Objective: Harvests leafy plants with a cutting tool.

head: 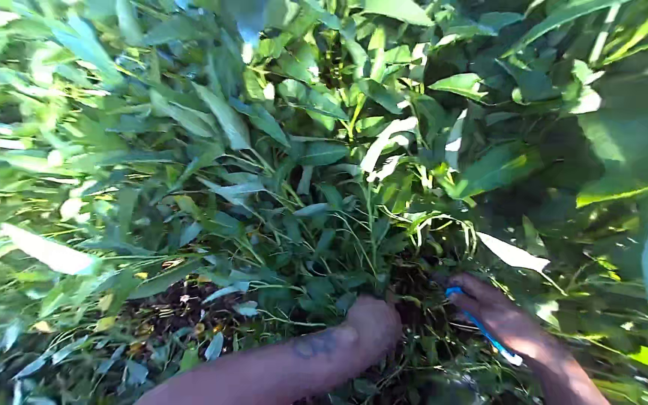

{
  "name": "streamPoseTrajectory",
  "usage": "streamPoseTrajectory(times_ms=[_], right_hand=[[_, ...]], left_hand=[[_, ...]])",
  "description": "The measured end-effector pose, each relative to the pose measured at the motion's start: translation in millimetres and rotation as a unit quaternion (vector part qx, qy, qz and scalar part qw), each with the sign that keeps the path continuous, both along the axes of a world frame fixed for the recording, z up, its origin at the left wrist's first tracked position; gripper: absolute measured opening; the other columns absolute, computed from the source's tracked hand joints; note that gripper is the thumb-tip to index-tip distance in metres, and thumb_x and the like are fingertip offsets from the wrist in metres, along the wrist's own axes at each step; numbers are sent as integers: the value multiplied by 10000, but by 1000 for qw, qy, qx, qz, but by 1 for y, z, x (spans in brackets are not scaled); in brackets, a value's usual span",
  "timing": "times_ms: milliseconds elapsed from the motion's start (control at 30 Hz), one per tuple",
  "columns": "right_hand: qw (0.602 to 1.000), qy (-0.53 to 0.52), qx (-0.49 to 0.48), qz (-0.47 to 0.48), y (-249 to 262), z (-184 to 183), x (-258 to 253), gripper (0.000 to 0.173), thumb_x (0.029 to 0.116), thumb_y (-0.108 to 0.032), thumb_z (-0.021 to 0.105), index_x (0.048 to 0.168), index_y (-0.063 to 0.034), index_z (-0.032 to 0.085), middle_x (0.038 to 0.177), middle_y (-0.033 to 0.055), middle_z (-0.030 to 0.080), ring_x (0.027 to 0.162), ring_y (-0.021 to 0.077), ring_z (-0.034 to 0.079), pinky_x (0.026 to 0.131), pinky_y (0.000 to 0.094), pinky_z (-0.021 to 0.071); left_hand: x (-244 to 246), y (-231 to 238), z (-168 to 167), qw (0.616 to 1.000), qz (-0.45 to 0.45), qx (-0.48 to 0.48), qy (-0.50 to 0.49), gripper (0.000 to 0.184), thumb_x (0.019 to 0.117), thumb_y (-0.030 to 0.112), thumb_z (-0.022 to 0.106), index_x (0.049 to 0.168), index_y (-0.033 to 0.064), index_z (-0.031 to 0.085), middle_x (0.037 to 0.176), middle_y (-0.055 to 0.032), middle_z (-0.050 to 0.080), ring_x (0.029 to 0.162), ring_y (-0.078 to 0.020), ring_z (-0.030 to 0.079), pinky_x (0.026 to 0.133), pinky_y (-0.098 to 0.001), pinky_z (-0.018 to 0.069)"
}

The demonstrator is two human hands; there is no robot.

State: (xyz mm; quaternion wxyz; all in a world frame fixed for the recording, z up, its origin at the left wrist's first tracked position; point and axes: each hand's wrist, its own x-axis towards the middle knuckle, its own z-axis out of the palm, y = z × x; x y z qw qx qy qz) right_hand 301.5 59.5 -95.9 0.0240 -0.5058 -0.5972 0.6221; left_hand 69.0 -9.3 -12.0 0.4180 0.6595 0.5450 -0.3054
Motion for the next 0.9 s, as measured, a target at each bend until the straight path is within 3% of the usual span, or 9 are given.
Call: streamPoseTrajectory(times_ms=[200, 267, 333, 433, 567, 667, 733, 800, 900], right_hand=[[985, 68, -85, 132, -14, 3, -64, 336, 1053, -281, 559, 1346, -120, 598, 1167, 93, 681, 946, 209, 702, 846, 431, 605], [978, 68, -84, 181, -24, -1, -64, 342, 1056, -302, 562, 1338, -115, 609, 1215, 116, 672, 969, 220, 702, 871, 453, 594], [975, 69, -56, 201, -34, -5, -58, 329, 1049, -311, 570, 1293, -104, 645, 1382, 110, 611, 1072, 211, 689, 927, 446, 586], [971, 59, -2, 231, -40, -4, -46, 313, 1053, -320, 546, 1258, -118, 670, 1621, 54, 430, 1394, 188, 526, 1113, 434, 481], [944, 6, -11, 329, -44, 1, -35, 337, 1080, -283, 514, 1338, -106, 639, 1567, 59, 506, 1331, 242, 588, 1108, 515, 470], [927, -54, -25, 370, -49, 8, -36, 351, 1059, -281, 561, 1367, -126, 625, 1271, 184, 675, 1153, 379, 660, 989, 644, 496], [920, -82, -44, 380, -50, 9, -40, 370, 1059, -299, 558, 1389, -143, 619, 1256, 209, 675, 1162, 403, 649, 994, 658, 484], [920, -74, -45, 383, -45, 10, -40, 375, 1065, -292, 533, 1408, -161, 609, 1311, 169, 667, 1206, 368, 641, 1025, 637, 480], [936, -41, -47, 345, -32, 23, -28, 367, 1077, -270, 526, 1426, -187, 602, 1317, 101, 676, 1187, 276, 658, 1033, 555, 505]], left_hand=[[-32, -46, 62, 984, -97, -146, -28, 317, 1024, 20, 522, 1309, 45, 657, 1617, -220, 375, 1039, -508, 664, 783, -674, 565], [-41, -49, 78, 977, -134, -165, -35, 282, 1025, 24, 518, 1261, 45, 671, 1469, -239, 524, 1034, -497, 660, 790, -667, 560], [-50, -49, 91, 973, -157, -160, -61, 230, 1022, 24, 517, 1193, 37, 670, 1242, -234, 645, 986, -470, 671, 767, -645, 561], [-53, -43, 114, 967, -171, -168, -89, 190, 1034, 39, 502, 1150, 23, 653, 1076, -226, 680, 937, -449, 684, 730, -622, 564], [-53, -27, 136, 973, -176, -96, -116, 129, 1005, 33, 542, 1063, 18, 657, 980, -212, 674, 846, -424, 682, 655, -587, 560], [-42, -1, 98, 970, -141, 128, -148, 145, 996, 39, 580, 1104, 42, 677, 1070, -164, 679, 853, -362, 703, 666, -531, 588], [-33, 23, 48, 956, -119, 238, -125, 175, 986, 42, 618, 1136, 59, 707, 1191, -130, 682, 850, -317, 714, 704, -495, 608], [-28, 46, 11, 963, -101, 245, -37, 219, 994, 19, 585, 1180, 40, 699, 1267, -156, 655, 887, -351, 715, 749, -515, 609], [-32, 44, 14, 987, -70, 135, 52, 192, 986, 1, 588, 1133, 19, 710, 1220, -191, 670, 981, -398, 697, 804, -573, 588]])
